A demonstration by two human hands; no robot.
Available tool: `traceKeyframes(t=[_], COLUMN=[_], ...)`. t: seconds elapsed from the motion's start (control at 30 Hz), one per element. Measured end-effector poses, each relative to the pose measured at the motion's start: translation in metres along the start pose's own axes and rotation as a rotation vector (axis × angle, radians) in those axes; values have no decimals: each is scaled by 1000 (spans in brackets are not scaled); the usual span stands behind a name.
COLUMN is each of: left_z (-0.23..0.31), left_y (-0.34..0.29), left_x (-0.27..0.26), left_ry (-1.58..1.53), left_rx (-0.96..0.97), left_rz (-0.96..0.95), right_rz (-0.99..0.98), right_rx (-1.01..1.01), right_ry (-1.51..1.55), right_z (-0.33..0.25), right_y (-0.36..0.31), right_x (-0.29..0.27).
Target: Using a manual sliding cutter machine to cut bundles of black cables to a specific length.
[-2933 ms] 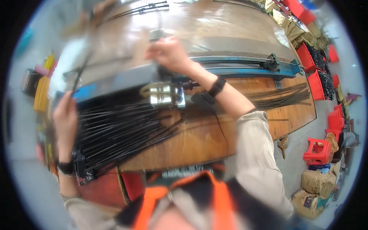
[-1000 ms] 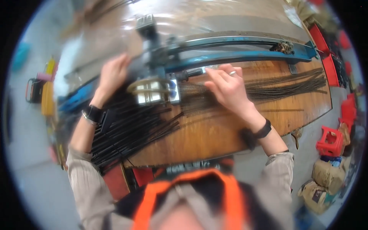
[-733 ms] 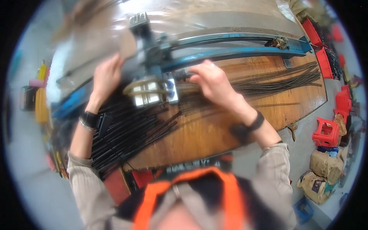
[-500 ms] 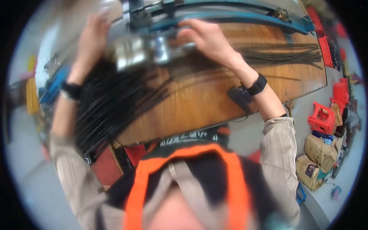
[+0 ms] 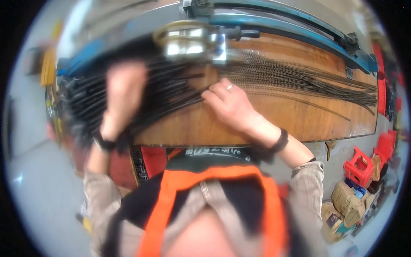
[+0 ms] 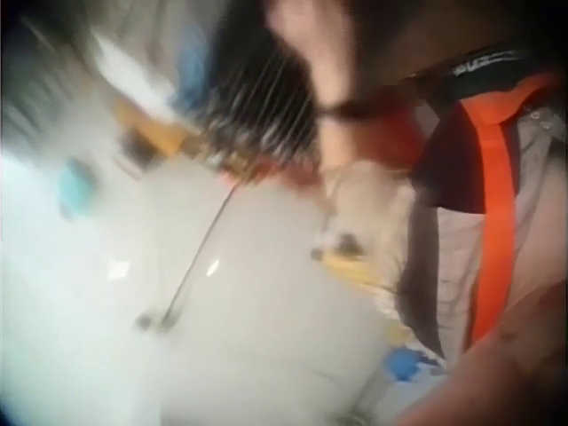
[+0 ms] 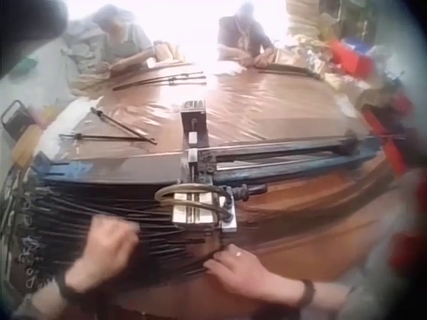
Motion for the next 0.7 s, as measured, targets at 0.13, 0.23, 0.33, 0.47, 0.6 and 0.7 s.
traceKeyframes(t=[0.13, 0.23, 0.33, 0.47, 0.6, 0.7], left_z=[67, 64, 67, 86, 96, 81], left_y=[-51, -42, -28, 3, 33, 46], left_x=[-4, -4, 0, 7, 8, -4], left_ry=[-166, -94, -127, -112, -160, -124], left_rx=[-241, -212, -213, -119, -22, -45], left_rz=[-263, -262, -291, -418, -422, -432], right_rz=[71, 37, 91, 252, 410, 476], right_rx=[50, 156, 265, 303, 114, 61], right_ry=[93, 51, 39, 49, -65, -175], right_z=[1, 16, 46, 46, 24, 38], right_y=[26, 16, -13, -29, -11, -24], right_x=[-6, -21, -45, -70, -82, -92])
Point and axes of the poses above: each hand's wrist, its own y-axis towards the middle knuckle, its own x-axis out of the palm, z = x × y, the point moved 5 cm from there along y, towards the middle knuckle, and after that the axes turned 10 degrees about z, right-handed, at the moved point
